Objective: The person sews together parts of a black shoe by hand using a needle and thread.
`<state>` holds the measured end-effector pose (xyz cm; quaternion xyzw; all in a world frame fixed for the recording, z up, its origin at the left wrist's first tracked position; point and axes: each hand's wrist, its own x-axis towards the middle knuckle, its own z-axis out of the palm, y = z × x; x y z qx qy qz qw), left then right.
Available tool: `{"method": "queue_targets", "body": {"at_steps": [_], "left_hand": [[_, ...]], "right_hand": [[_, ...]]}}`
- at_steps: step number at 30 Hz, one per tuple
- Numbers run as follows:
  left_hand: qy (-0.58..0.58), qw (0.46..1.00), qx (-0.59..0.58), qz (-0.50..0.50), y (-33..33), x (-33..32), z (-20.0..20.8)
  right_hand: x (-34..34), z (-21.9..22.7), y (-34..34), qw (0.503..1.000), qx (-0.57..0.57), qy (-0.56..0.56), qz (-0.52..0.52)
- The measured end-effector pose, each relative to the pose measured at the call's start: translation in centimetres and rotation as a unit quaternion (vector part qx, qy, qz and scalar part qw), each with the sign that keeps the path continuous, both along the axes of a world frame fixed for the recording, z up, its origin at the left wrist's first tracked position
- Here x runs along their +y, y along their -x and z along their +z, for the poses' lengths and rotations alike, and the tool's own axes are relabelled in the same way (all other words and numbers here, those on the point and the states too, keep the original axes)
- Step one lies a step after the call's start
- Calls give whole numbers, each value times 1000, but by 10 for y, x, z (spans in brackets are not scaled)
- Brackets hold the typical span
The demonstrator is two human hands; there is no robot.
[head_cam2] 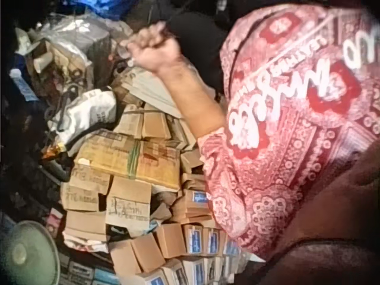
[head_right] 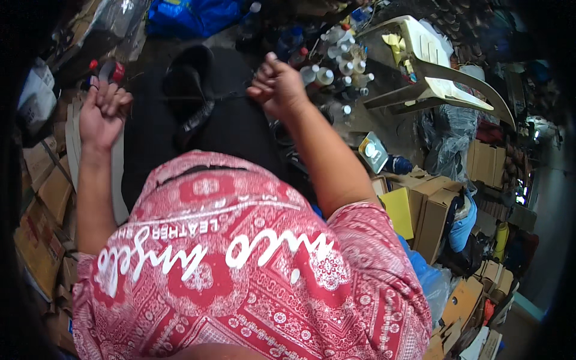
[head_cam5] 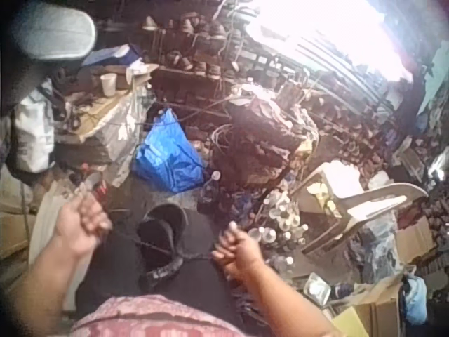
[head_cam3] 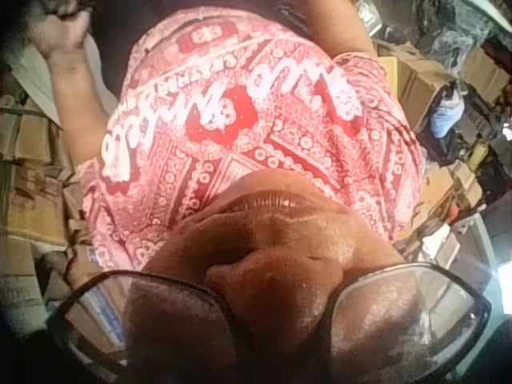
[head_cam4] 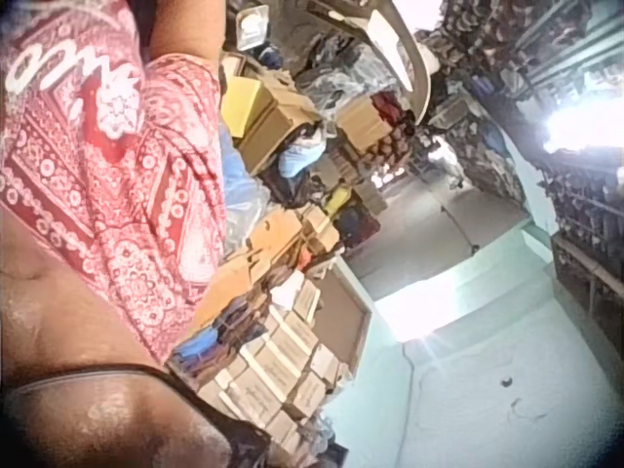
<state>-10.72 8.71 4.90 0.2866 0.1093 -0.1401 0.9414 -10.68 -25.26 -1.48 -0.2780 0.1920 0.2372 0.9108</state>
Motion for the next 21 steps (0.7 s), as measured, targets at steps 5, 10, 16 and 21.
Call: {"method": "queue_targets", "body": {"at_steps": [5, 10, 16, 21], "left_hand": [[-35, 994, 6, -99, -4, 51, -49], [-646, 733, -72, -203, -6, 130, -16], [-686, 680, -259, -11, 21, 62, 20], [-702, 521, -426, -235, 45, -44, -4]], "right_hand": [[-23, -16, 16, 999, -16, -29, 21], [-85, -14, 31, 837, -35, 483, 255], [-66, 33, 5, 708, -305, 607, 192], [41, 69, -32, 484, -603, 581, 254]]}}
